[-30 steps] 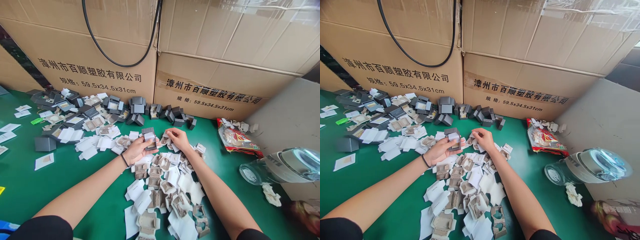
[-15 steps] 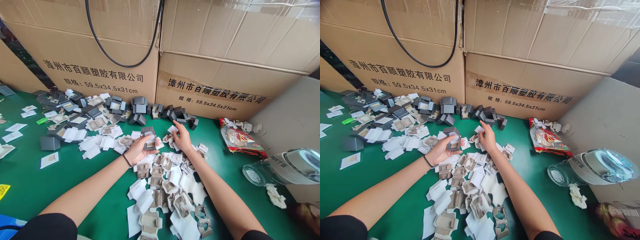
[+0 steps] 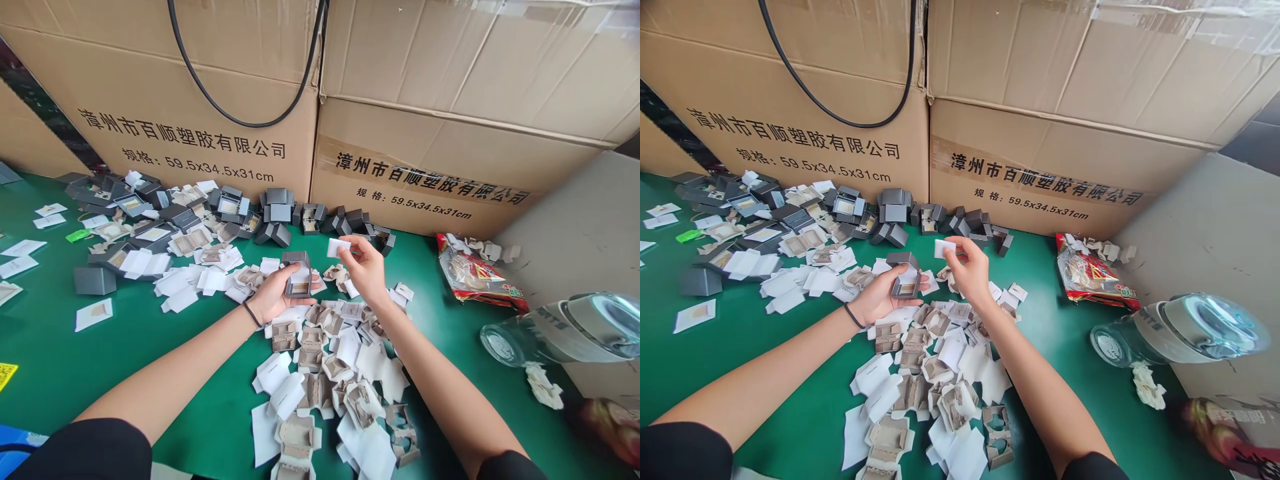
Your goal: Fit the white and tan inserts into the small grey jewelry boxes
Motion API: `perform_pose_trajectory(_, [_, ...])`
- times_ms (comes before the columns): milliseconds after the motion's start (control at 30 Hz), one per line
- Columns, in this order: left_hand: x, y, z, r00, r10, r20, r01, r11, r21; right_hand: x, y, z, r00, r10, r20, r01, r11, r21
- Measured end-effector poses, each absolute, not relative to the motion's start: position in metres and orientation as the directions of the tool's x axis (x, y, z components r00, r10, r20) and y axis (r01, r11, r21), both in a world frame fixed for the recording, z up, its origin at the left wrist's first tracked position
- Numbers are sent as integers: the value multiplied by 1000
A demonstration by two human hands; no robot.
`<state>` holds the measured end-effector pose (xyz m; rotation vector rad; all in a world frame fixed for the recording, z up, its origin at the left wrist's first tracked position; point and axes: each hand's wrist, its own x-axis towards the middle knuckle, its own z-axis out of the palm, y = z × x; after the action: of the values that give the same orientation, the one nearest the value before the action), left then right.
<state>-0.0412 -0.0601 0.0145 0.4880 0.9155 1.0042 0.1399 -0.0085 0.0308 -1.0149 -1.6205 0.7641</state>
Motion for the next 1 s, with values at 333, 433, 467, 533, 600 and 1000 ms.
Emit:
perform_pose_trajectory(333, [-42,-63,12,314,905,-288,-547,421,724,123,-26,21,-116,894,433,128,446,-886])
perform_pose_trajectory(433, [-44,-62,11,347,897,-274,-550,431,715,125,-24,19,-97,889,448,196,459,-867])
perform_pose_trajectory(467, [-44,-62,11,352,895,-275,-551,435,712,126,-23,19,-86,891,447,227,454,-862])
perform_pose_trajectory(533, [-44,-62,12,358,891,-278,-553,442,706,127,-21,16,-60,905,422,252,423,-870])
perform_pose_trajectory(600, [-45,-62,12,365,890,-273,-559,444,700,128,-17,11,-47,921,386,212,387,-897])
perform_pose_trajectory(1000, [-45,-59,9,367,880,-300,-577,469,669,133,-18,9,-29,740,672,350,638,-686])
